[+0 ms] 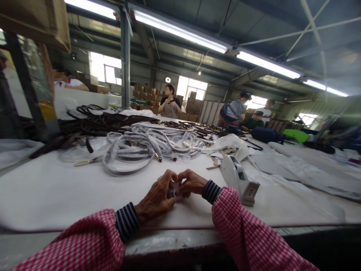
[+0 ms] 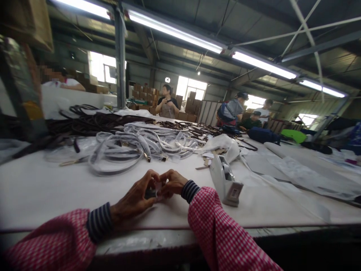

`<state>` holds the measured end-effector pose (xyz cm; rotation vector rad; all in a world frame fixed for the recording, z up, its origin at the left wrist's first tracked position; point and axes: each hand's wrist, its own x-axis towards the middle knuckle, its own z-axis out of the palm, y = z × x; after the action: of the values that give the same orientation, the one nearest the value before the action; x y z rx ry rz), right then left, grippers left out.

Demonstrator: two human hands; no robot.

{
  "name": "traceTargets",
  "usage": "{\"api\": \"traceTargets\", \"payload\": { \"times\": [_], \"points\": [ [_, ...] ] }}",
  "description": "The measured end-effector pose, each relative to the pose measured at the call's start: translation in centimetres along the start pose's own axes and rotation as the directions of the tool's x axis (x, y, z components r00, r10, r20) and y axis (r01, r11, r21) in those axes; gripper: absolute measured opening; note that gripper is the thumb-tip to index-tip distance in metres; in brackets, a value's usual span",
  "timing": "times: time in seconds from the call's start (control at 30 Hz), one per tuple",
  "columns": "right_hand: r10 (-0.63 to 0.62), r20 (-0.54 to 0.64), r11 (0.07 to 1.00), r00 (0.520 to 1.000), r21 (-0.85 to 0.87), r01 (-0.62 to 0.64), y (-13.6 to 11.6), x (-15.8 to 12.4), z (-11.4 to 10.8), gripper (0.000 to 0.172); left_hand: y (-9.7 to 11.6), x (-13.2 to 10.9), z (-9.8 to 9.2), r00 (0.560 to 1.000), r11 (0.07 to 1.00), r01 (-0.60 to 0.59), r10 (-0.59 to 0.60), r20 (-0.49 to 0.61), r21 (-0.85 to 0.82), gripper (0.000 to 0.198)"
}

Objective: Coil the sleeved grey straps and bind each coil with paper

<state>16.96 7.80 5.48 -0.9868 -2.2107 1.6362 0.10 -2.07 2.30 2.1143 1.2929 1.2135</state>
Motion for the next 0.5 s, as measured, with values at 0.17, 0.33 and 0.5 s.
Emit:
{"api": "traceTargets", "payload": {
  "times": [0.17, 0.33, 0.5],
  "points": [
    [0.037, -0.008, 0.999, 0.999, 0.023, -0.037, 0.4, 0.2, -0.1, 0.019, -0.1, -0.3, -0.5, 0.999, 0.900, 0.027, -0.014, -0.032, 0.435, 0.028],
    [0.063, -0.008, 0.998, 0.998, 0.020, -0.062, 0.1, 0.1, -0.2, 0.018, 0.2, -0.4, -1.1, 0.993, 0.884, -0.038, -0.020, 0.119, 0.466, 0.023],
    [0.095, 0.036, 0.996, 0.995, -0.008, -0.094, -0.7, 0.5, -0.5, 0.016, 0.0, -0.1, -0.7, 0.993, 0.920, -0.001, -0.044, 0.108, 0.393, 0.015]
  ]
}}
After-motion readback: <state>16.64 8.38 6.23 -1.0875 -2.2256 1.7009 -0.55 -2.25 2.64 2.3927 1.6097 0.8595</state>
